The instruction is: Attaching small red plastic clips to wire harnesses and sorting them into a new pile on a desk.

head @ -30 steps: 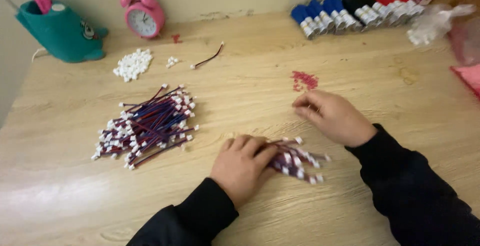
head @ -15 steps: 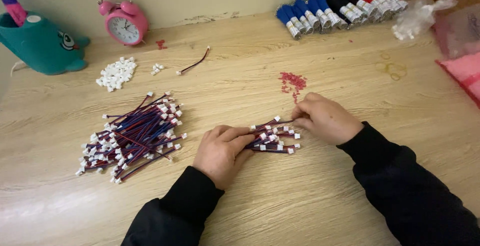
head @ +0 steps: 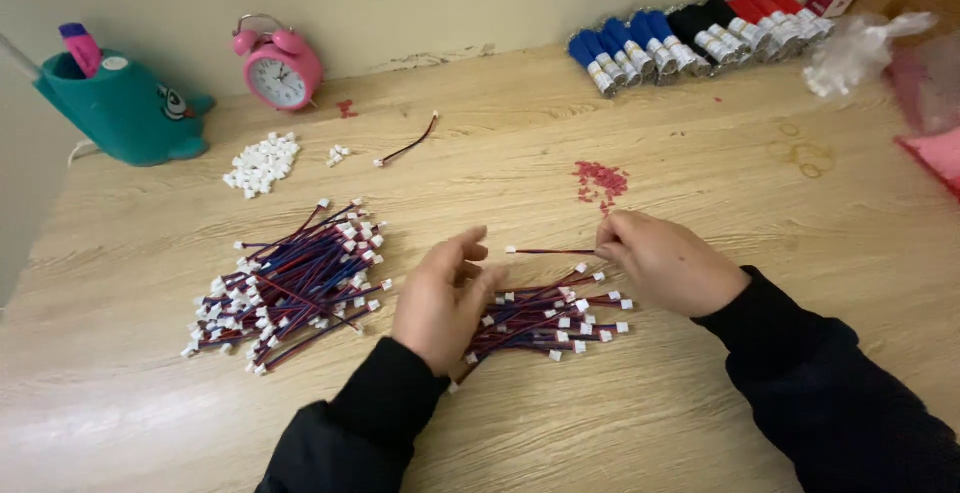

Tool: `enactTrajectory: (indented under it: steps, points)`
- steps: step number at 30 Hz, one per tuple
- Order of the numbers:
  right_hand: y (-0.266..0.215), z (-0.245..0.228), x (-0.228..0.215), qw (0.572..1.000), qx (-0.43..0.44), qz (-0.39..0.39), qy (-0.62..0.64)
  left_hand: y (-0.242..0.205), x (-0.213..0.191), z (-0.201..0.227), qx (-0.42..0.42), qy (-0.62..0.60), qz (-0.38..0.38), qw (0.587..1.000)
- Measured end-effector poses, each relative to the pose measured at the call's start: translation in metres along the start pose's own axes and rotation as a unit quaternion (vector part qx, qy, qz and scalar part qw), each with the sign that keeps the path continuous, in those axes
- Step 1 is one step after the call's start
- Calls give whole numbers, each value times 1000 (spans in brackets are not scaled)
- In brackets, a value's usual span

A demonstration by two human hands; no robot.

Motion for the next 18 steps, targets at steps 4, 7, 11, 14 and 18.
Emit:
enactTrajectory:
  steps: [4, 7, 11, 14, 18]
  points:
    - [-4, -15, 2, 1000, 2, -9, 25, 9, 21, -25, -22, -178, -20, 984]
    - [-5, -19, 0, 999, -2, -13, 46, 9, 23, -31, -84, -204, -42, 975]
    - [-3, -20, 1, 998, -20, 4, 51, 7, 28, -32, -103, -246, -62, 962]
    - [-1, -18, -1, 997, -43, 37, 43, 7, 29, -30, -119, -287, -69, 948]
    - [-3, -27, -6, 978, -170, 111, 49, 8, 34, -37, -160, -337, -76, 925]
Point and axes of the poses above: each hand's wrist, its own y-axis towards the middle knuckle, its own x-axis out of the palm, z = x × y, the point moved 8 cm from there along y, towards the middle knuckle, and after that the axes turned 14 degrees about y, right-handed, at the moved point
